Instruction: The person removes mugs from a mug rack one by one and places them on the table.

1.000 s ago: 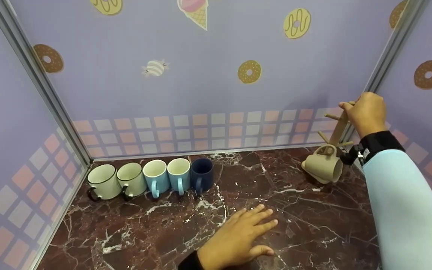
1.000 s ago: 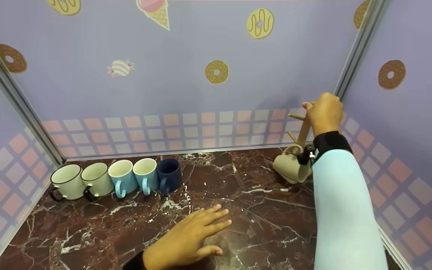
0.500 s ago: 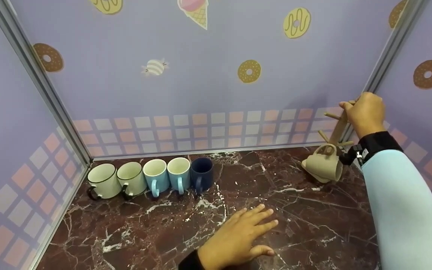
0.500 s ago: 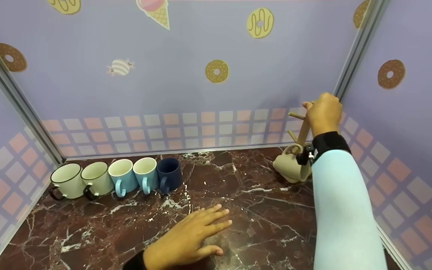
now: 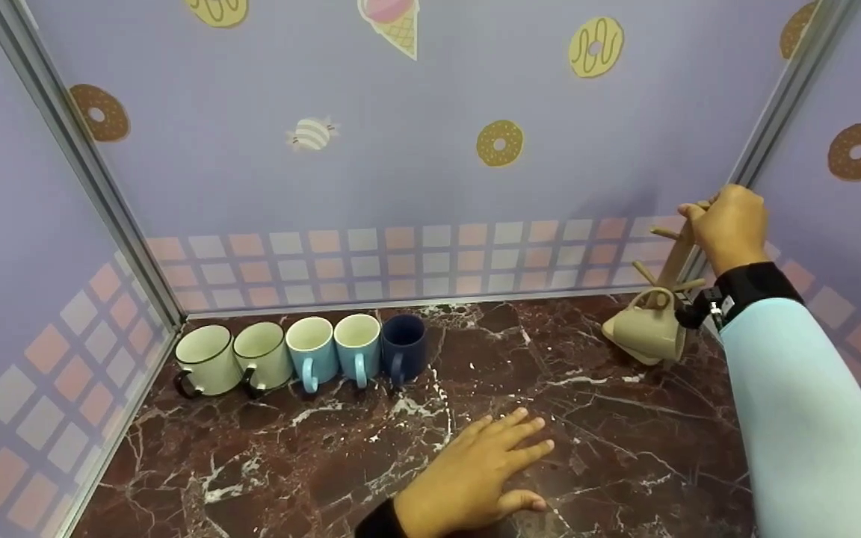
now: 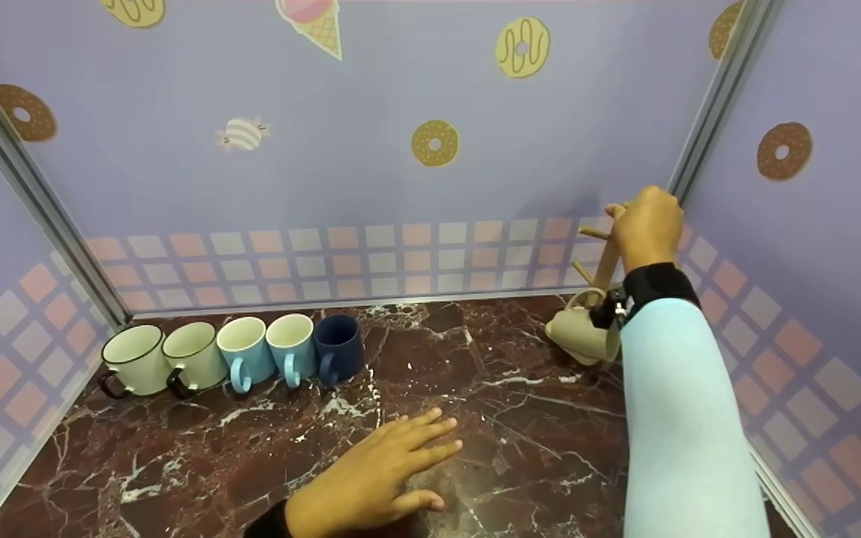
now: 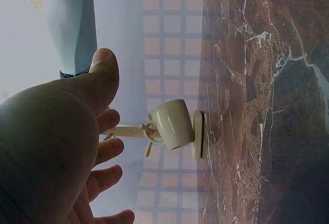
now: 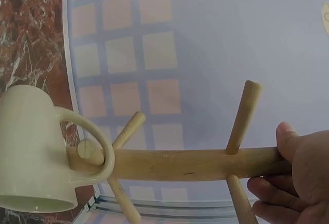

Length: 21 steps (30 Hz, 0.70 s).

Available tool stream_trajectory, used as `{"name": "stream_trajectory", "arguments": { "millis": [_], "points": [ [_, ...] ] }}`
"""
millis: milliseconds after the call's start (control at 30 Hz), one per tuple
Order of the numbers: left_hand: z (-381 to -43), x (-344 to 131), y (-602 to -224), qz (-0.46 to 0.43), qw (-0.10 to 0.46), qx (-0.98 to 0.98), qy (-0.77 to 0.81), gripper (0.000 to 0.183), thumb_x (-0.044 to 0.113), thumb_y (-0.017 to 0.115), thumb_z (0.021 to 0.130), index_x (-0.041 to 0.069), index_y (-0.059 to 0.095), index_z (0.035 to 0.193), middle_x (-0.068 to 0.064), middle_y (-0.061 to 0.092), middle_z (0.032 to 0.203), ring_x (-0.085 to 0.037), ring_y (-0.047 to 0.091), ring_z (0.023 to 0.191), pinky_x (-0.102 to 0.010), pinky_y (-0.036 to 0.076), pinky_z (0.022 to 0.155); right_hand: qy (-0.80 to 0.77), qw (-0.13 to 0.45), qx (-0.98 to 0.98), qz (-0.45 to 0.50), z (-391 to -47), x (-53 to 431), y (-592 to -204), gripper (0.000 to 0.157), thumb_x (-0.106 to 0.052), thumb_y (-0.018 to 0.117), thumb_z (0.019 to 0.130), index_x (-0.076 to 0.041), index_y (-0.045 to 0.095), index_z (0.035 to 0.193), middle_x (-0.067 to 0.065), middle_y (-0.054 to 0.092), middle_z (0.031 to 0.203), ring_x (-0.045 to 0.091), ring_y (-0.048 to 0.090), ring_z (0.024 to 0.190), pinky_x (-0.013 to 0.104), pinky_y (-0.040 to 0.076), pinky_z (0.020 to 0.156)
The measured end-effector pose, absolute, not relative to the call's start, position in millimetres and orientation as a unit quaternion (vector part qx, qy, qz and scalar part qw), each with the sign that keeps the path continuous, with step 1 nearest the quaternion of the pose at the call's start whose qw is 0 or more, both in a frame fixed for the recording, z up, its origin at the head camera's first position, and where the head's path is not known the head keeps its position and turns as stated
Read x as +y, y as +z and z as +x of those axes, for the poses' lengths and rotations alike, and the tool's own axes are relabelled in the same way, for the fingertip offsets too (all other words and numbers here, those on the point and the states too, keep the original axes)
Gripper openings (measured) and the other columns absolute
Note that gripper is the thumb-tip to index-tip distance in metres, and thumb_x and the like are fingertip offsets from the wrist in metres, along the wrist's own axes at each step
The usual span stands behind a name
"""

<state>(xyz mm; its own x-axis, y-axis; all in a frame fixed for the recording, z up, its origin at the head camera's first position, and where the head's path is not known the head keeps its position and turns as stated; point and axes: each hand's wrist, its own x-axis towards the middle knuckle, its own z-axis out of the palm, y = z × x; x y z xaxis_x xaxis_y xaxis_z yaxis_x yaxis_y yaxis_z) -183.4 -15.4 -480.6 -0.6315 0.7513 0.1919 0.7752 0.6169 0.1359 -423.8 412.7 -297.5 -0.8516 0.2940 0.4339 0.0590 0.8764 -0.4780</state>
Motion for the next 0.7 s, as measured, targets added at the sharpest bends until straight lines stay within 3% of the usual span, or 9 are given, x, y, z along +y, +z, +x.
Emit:
{"name": "stream_trajectory", "arguments": {
  "millis": [67,167,300,367,467,700],
  "points": [
    [-183,-15,-481,-0.425,0.058,-0.897,-0.101,0.076,0.074,0.057,0.107,0.038,0.047,0.172,0.009,0.032,0.187,-0.021,0.034,0.174,-0.055,0.038,0.140,0.239,0.251,-0.933,-0.099,-422,412,-298,0.049,-0.044,0.078,0.109,-0.002,0.070,0.086,0.024,0.075,0.095,0.039,0.064,0.087,0.036,0.044,0.062],
    [-183,-15,-481,-0.426,0.058,-0.897,-0.099,0.076,0.075,0.055,0.107,0.038,0.047,0.172,0.008,0.031,0.187,-0.022,0.033,0.175,-0.055,0.037,0.140,0.253,0.247,-0.929,-0.103,-419,410,-300,0.052,-0.045,0.073,0.111,0.007,0.076,0.109,0.032,0.077,0.115,0.045,0.069,0.098,0.036,0.050,0.066],
    [-183,-17,-482,-0.427,0.057,-0.897,-0.096,0.075,0.074,0.056,0.107,0.038,0.048,0.172,0.008,0.031,0.187,-0.022,0.033,0.175,-0.056,0.036,0.140,0.295,0.245,-0.916,-0.116,-416,403,-308,0.053,-0.037,0.063,0.115,0.008,0.073,0.141,0.036,0.073,0.139,0.051,0.071,0.121,0.050,0.064,0.092],
    [-183,-18,-481,-0.428,0.058,-0.897,-0.091,0.074,0.073,0.057,0.107,0.037,0.049,0.171,0.008,0.032,0.187,-0.022,0.033,0.175,-0.056,0.037,0.140,0.317,0.253,-0.906,-0.122,-414,398,-311,0.051,-0.033,0.060,0.115,0.006,0.071,0.146,0.035,0.072,0.143,0.050,0.070,0.128,0.057,0.061,0.107],
    [-183,-16,-480,-0.435,0.060,-0.894,-0.094,0.073,0.072,0.057,0.108,0.036,0.050,0.171,0.008,0.032,0.187,-0.022,0.033,0.175,-0.056,0.039,0.139,0.335,0.286,-0.890,-0.122,-407,391,-314,0.049,-0.027,0.058,0.113,0.005,0.069,0.148,0.033,0.070,0.145,0.050,0.066,0.134,0.059,0.057,0.118],
    [-181,-12,-480,-0.449,0.070,-0.884,-0.111,0.073,0.073,0.055,0.108,0.035,0.052,0.170,0.008,0.035,0.186,-0.022,0.035,0.174,-0.055,0.040,0.139,0.378,0.358,-0.847,-0.112,-378,380,-324,0.047,-0.019,0.061,0.111,0.002,0.065,0.152,0.025,0.072,0.148,0.042,0.068,0.137,0.051,0.055,0.124]
  ]
}}
